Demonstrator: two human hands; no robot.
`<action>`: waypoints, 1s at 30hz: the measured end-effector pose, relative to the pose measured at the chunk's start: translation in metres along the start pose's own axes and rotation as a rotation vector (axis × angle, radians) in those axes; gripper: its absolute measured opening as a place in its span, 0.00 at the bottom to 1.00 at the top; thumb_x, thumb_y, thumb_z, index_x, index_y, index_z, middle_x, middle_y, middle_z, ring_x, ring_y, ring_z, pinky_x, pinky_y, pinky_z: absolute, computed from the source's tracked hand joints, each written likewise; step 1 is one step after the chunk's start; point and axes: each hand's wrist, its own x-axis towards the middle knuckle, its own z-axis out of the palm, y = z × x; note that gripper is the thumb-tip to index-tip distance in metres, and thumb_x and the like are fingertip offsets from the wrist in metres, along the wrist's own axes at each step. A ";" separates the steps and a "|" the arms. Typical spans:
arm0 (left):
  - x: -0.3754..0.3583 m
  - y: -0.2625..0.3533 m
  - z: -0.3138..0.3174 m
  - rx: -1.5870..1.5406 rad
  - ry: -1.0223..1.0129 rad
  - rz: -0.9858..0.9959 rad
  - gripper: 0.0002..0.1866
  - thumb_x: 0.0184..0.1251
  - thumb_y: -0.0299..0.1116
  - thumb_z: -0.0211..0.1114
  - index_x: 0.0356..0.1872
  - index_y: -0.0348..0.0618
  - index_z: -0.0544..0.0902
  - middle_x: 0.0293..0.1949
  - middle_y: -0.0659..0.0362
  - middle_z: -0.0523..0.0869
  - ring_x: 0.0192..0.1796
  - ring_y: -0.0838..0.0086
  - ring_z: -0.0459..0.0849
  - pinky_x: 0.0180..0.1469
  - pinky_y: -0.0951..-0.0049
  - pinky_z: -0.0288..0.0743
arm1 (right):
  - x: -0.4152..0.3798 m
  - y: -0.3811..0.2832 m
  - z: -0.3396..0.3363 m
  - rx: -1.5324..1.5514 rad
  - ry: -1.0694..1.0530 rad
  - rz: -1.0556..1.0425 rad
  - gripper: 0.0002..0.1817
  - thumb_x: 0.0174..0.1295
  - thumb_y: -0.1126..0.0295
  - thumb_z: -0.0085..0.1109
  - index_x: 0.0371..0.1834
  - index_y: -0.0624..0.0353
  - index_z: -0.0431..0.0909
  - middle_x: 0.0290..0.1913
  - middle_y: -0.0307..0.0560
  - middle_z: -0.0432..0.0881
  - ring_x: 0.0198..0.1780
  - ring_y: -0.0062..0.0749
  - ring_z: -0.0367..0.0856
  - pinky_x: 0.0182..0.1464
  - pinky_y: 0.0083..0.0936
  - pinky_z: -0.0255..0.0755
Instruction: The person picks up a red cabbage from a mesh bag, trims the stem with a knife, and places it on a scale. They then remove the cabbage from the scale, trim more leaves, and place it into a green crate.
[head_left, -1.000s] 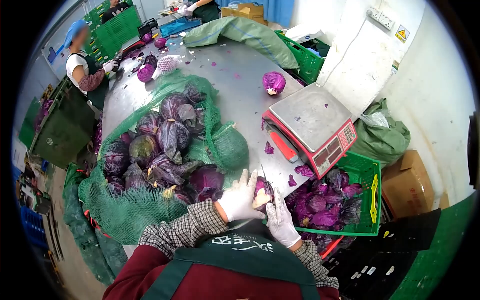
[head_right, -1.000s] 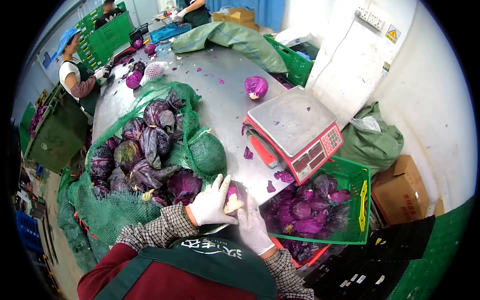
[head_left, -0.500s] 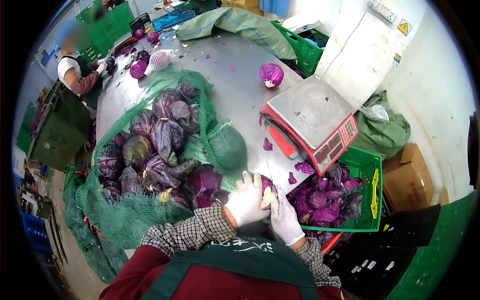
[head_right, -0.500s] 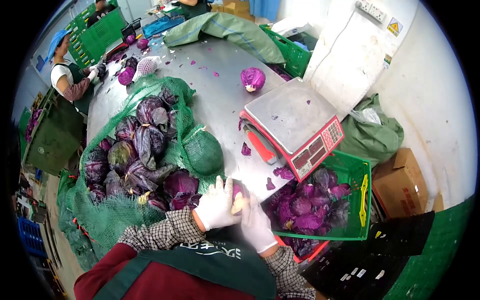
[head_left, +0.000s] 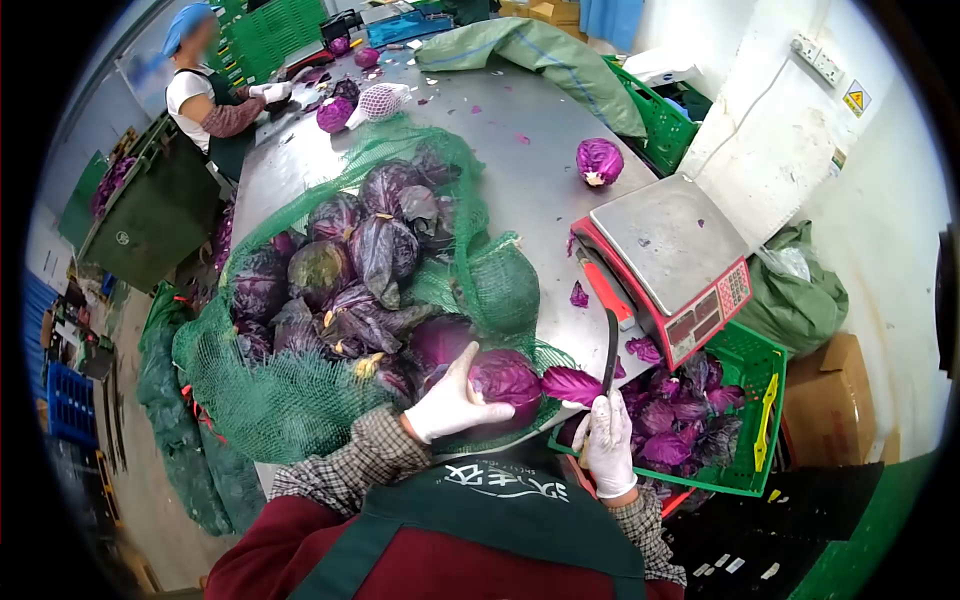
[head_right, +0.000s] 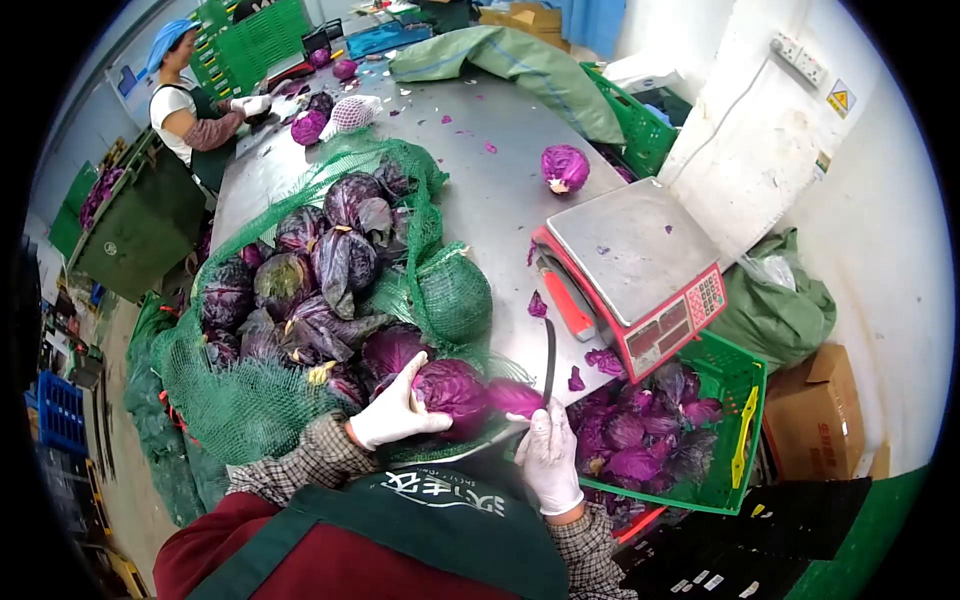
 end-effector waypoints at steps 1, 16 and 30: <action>-0.002 0.008 0.002 -0.049 0.052 -0.066 0.59 0.50 0.33 0.80 0.74 0.30 0.44 0.31 0.63 0.78 0.33 0.87 0.76 0.37 0.85 0.70 | -0.002 0.008 0.004 -0.055 0.109 -0.085 0.18 0.76 0.58 0.41 0.40 0.62 0.74 0.13 0.40 0.71 0.14 0.24 0.69 0.24 0.22 0.67; 0.005 0.035 0.062 0.875 0.035 0.309 0.60 0.41 0.63 0.74 0.69 0.28 0.60 0.62 0.38 0.70 0.66 0.49 0.68 0.66 0.54 0.65 | -0.026 -0.026 -0.027 -0.078 -0.182 0.148 0.29 0.74 0.67 0.47 0.73 0.71 0.54 0.69 0.66 0.65 0.68 0.47 0.69 0.68 0.31 0.64; 0.003 0.051 0.073 0.909 0.030 0.231 0.54 0.47 0.55 0.69 0.67 0.22 0.59 0.56 0.37 0.72 0.60 0.49 0.72 0.60 0.51 0.70 | -0.014 -0.041 0.007 -0.289 -0.158 -0.053 0.20 0.70 0.70 0.48 0.62 0.69 0.70 0.57 0.65 0.77 0.56 0.54 0.80 0.57 0.37 0.76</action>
